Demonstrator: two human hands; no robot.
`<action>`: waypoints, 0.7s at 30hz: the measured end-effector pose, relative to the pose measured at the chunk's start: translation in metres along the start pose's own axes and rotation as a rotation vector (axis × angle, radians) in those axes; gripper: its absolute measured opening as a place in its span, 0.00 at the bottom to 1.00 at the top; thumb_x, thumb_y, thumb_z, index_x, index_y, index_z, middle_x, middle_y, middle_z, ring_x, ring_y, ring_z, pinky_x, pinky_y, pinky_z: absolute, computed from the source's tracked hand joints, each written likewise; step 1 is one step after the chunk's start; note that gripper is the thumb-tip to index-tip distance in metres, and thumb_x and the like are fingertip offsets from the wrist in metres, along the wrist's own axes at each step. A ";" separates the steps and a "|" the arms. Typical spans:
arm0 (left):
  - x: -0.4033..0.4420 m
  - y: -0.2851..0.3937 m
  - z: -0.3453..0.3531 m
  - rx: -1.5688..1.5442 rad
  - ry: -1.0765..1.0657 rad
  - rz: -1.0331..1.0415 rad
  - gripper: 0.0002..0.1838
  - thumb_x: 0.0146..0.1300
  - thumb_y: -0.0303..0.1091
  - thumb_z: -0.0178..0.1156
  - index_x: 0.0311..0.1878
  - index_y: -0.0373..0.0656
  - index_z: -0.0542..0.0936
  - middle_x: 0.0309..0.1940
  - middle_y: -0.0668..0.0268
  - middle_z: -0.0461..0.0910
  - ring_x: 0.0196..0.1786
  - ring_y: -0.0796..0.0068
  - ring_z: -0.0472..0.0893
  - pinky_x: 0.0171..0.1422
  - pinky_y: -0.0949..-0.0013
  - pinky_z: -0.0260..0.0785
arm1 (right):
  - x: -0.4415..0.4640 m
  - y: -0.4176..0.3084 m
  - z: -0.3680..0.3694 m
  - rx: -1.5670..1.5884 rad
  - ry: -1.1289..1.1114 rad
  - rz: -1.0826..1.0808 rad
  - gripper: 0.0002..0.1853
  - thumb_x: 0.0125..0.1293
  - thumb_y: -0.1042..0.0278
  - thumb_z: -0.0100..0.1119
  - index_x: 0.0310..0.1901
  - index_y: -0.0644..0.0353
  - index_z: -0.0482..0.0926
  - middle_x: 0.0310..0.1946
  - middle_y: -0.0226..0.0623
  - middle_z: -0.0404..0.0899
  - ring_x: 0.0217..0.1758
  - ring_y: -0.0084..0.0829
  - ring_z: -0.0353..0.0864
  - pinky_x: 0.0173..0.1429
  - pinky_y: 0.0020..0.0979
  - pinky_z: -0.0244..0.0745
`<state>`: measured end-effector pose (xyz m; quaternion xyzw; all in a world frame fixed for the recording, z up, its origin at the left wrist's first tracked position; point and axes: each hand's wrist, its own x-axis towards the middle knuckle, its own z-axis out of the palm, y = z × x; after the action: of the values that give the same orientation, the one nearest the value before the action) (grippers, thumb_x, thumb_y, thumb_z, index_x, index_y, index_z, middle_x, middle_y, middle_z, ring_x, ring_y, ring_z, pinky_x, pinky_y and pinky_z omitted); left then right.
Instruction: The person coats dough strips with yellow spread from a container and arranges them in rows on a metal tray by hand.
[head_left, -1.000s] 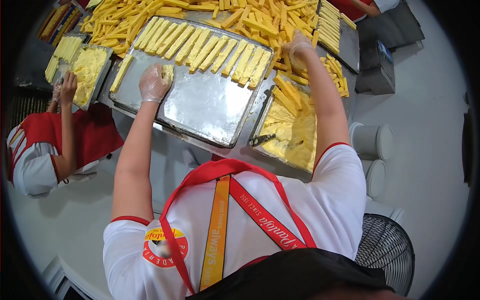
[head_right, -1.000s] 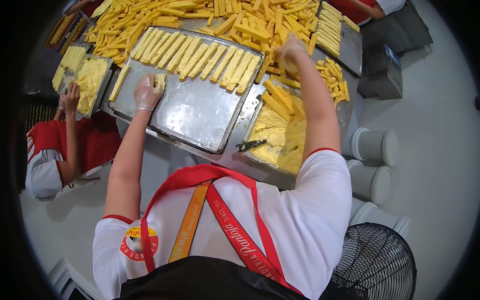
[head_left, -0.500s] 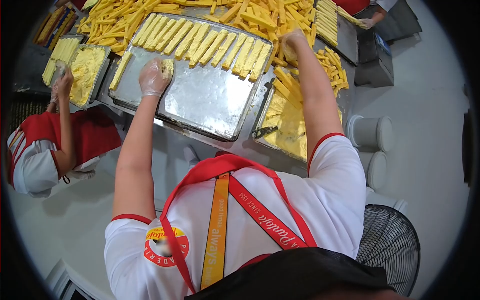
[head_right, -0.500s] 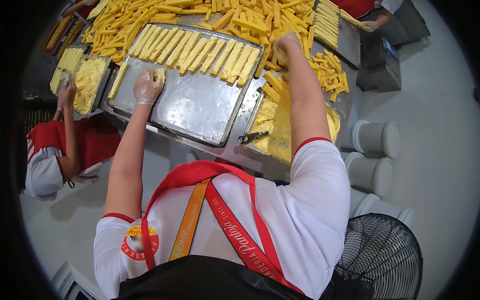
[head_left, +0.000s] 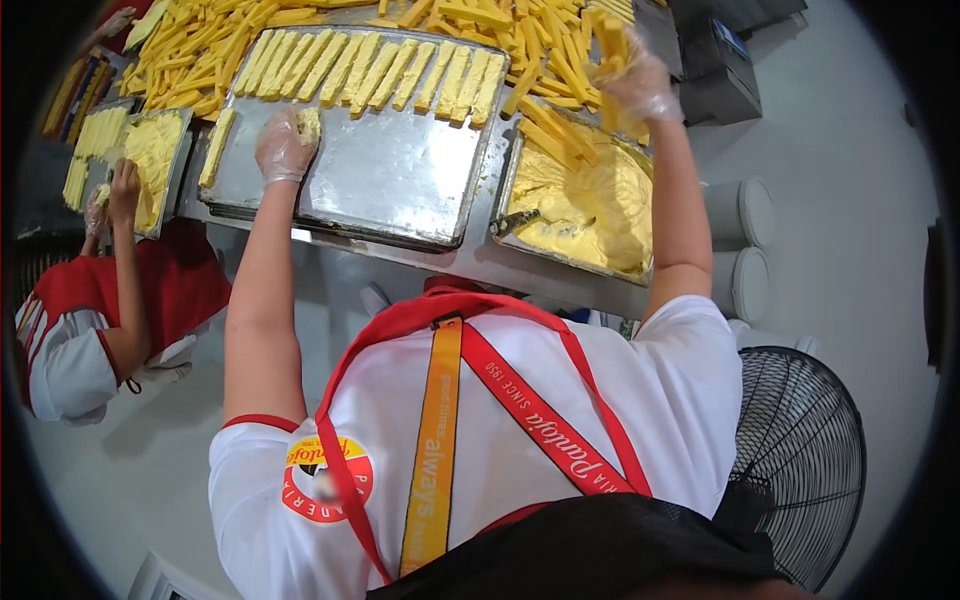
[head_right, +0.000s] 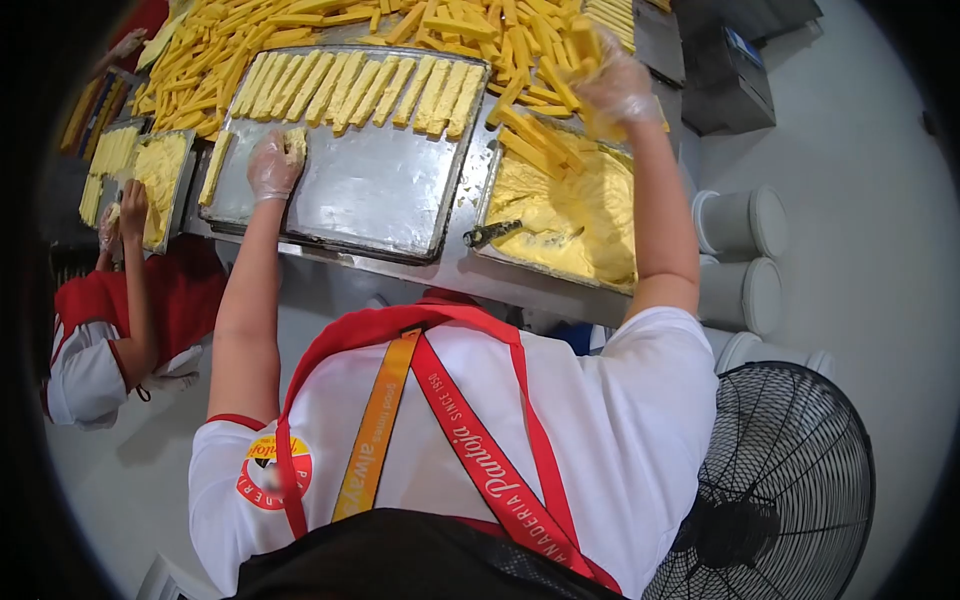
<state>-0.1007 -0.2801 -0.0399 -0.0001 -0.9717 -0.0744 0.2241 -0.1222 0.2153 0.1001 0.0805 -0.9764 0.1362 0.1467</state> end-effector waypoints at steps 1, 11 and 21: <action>0.000 0.000 0.000 0.002 -0.009 0.004 0.14 0.55 0.47 0.60 0.34 0.46 0.77 0.32 0.57 0.80 0.38 0.54 0.80 0.43 0.55 0.72 | -0.013 0.000 0.008 0.101 0.015 -0.008 0.41 0.50 0.51 0.72 0.65 0.50 0.65 0.46 0.46 0.81 0.43 0.45 0.83 0.50 0.39 0.79; -0.001 -0.001 0.002 -0.018 0.048 0.038 0.14 0.55 0.46 0.60 0.34 0.44 0.77 0.33 0.55 0.80 0.40 0.52 0.79 0.45 0.54 0.71 | -0.065 -0.036 0.034 -0.038 -0.308 -0.013 0.44 0.47 0.47 0.73 0.66 0.52 0.66 0.59 0.47 0.73 0.59 0.45 0.75 0.62 0.39 0.71; 0.000 0.000 -0.002 -0.010 0.004 0.008 0.15 0.57 0.42 0.58 0.40 0.41 0.79 0.35 0.53 0.81 0.41 0.51 0.79 0.48 0.55 0.72 | -0.046 -0.003 0.028 0.160 -0.329 0.019 0.47 0.53 0.37 0.65 0.68 0.59 0.62 0.61 0.52 0.70 0.64 0.49 0.70 0.68 0.36 0.66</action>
<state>-0.1000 -0.2801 -0.0375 -0.0050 -0.9709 -0.0783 0.2263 -0.0860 0.2092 0.0607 0.1040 -0.9740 0.1998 -0.0230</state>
